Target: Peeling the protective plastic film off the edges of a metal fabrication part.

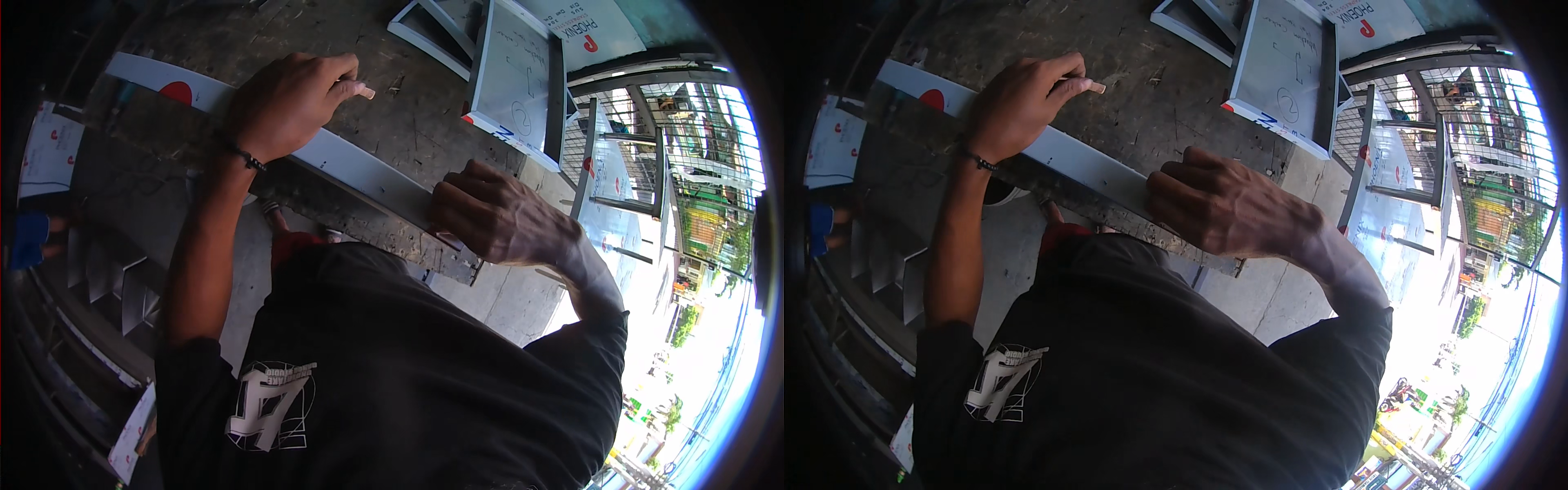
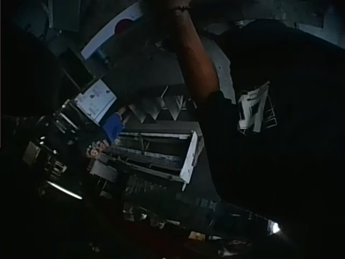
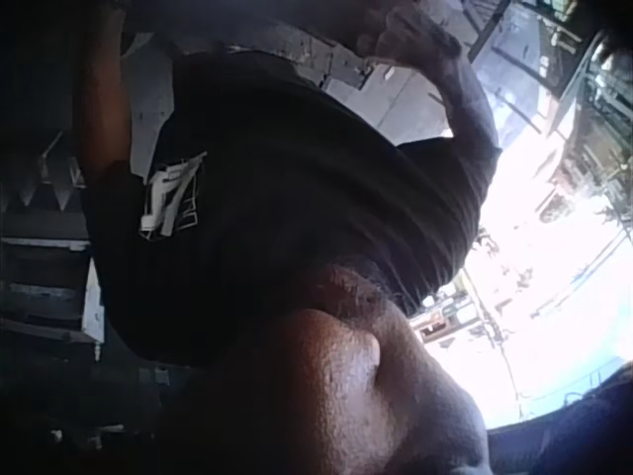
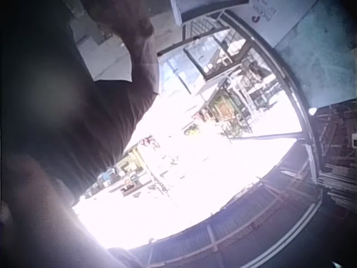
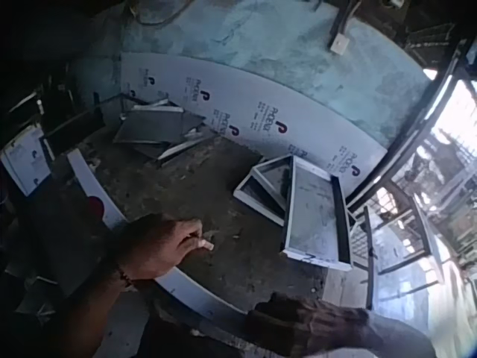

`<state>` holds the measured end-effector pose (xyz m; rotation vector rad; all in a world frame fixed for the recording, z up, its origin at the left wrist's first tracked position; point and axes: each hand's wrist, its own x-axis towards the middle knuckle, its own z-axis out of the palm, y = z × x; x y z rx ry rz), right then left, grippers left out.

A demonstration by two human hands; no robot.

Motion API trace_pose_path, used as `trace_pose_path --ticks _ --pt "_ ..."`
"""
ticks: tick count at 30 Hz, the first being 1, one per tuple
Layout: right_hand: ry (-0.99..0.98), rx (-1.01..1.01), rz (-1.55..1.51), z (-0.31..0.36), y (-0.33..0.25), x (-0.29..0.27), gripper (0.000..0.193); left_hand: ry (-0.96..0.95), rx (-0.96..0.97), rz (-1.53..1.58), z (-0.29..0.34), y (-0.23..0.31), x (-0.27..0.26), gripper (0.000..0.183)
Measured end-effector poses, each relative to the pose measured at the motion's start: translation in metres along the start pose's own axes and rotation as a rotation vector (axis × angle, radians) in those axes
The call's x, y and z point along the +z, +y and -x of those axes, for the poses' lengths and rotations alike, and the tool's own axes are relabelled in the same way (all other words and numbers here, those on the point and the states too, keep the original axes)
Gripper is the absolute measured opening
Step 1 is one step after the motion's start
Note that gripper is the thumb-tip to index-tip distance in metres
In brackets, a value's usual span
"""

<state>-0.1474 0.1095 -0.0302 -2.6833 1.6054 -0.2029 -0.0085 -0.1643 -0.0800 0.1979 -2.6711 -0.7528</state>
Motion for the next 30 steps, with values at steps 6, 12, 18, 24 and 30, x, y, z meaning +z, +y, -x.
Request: trace_pose_path --ticks 6,12,18,24,30 --pt "0.074 -0.003 -0.016 -0.029 0.012 0.002 0.015 -0.025 -0.026 0.015 0.002 0.004 -0.003 0.024" --pt "0.080 0.045 -0.155 -0.030 0.017 -0.004 0.015 -0.021 -0.034 0.020 0.006 0.005 -0.006 0.024" --pt "0.095 0.190 -0.283 0.002 0.018 -0.025 0.034 -0.005 -0.025 0.006 0.007 0.004 -0.006 0.025" --pt "0.070 0.173 -0.410 0.005 0.014 -0.007 0.026 -0.005 -0.012 0.002 0.010 0.004 -0.007 0.025" --pt "0.027 0.148 -0.561 -0.011 0.022 0.001 0.012 -0.036 -0.039 0.004 0.014 0.005 -0.009 0.025"
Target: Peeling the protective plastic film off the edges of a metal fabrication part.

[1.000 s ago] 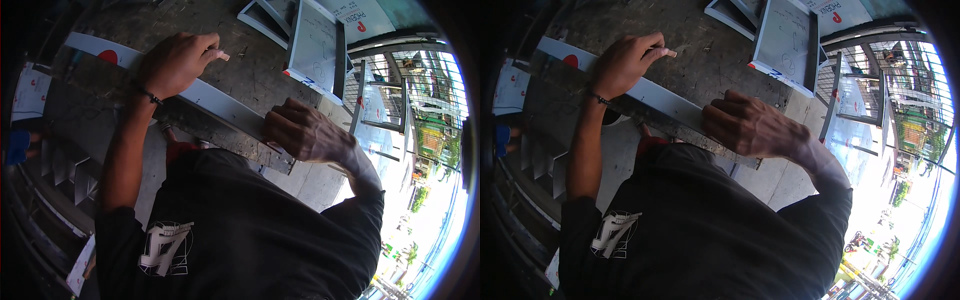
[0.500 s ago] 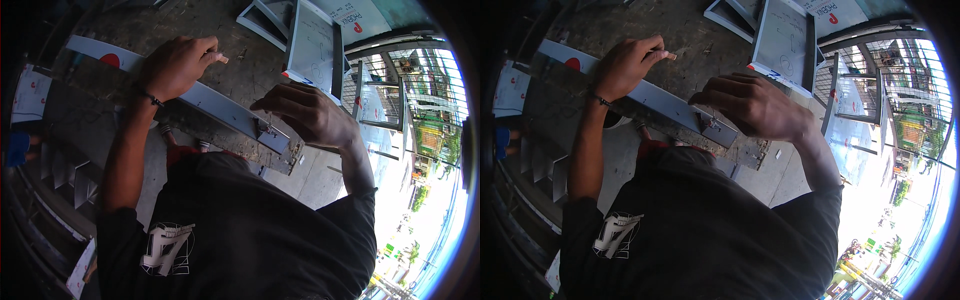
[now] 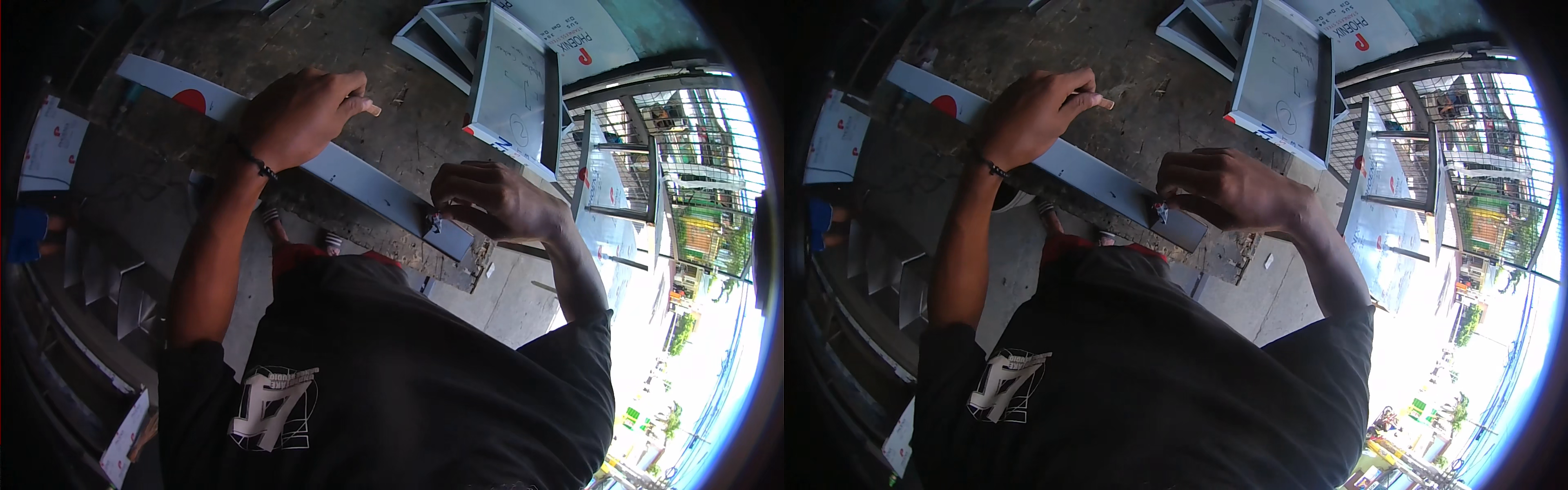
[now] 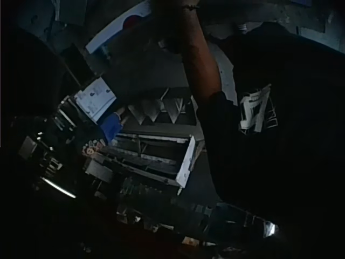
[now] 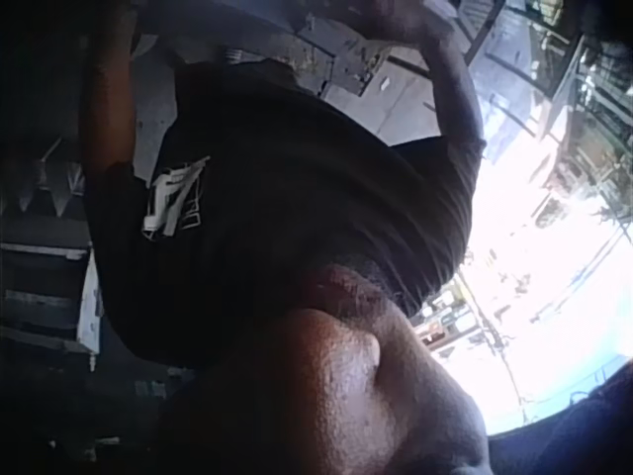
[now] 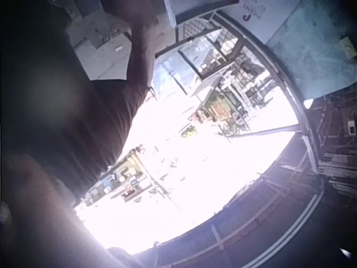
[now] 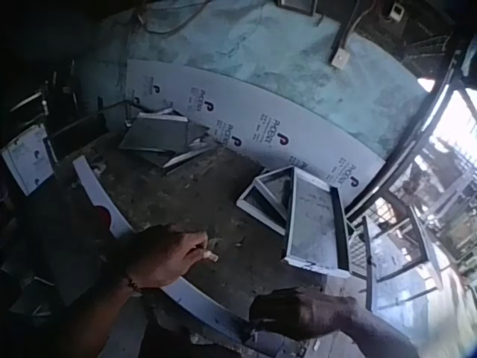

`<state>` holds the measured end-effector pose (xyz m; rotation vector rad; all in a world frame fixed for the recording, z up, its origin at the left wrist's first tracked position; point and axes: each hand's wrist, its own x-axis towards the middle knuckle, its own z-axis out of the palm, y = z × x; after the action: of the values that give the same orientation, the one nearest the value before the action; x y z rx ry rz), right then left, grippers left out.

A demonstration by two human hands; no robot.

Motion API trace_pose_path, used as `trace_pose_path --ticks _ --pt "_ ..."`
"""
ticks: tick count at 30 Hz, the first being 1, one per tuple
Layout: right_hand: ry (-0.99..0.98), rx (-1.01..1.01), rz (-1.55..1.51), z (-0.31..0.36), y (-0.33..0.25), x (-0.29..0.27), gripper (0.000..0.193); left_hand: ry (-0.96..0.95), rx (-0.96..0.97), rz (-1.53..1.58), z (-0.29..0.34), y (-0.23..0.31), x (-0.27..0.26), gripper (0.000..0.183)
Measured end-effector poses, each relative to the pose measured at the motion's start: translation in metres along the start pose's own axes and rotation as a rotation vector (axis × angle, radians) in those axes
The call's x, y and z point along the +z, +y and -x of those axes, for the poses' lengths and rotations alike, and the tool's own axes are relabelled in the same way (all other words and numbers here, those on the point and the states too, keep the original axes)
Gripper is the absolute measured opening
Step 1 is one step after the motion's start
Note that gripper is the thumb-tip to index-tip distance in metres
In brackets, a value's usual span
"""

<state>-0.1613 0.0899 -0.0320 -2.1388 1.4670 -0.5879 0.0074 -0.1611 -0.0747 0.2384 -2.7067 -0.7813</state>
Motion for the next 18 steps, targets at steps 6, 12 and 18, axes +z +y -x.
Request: trace_pose_path --ticks 6,12,18 --pt "-0.013 0.185 -0.323 0.006 0.022 0.019 0.011 0.007 0.018 0.018 0.006 0.004 -0.002 0.024" --pt "0.177 0.534 -0.963 0.029 0.025 0.037 0.024 0.047 0.089 0.026 0.000 0.003 -0.003 0.020" --pt "0.181 0.397 -0.972 0.040 0.025 0.042 0.028 0.041 0.033 -0.036 0.002 0.018 -0.006 0.017"
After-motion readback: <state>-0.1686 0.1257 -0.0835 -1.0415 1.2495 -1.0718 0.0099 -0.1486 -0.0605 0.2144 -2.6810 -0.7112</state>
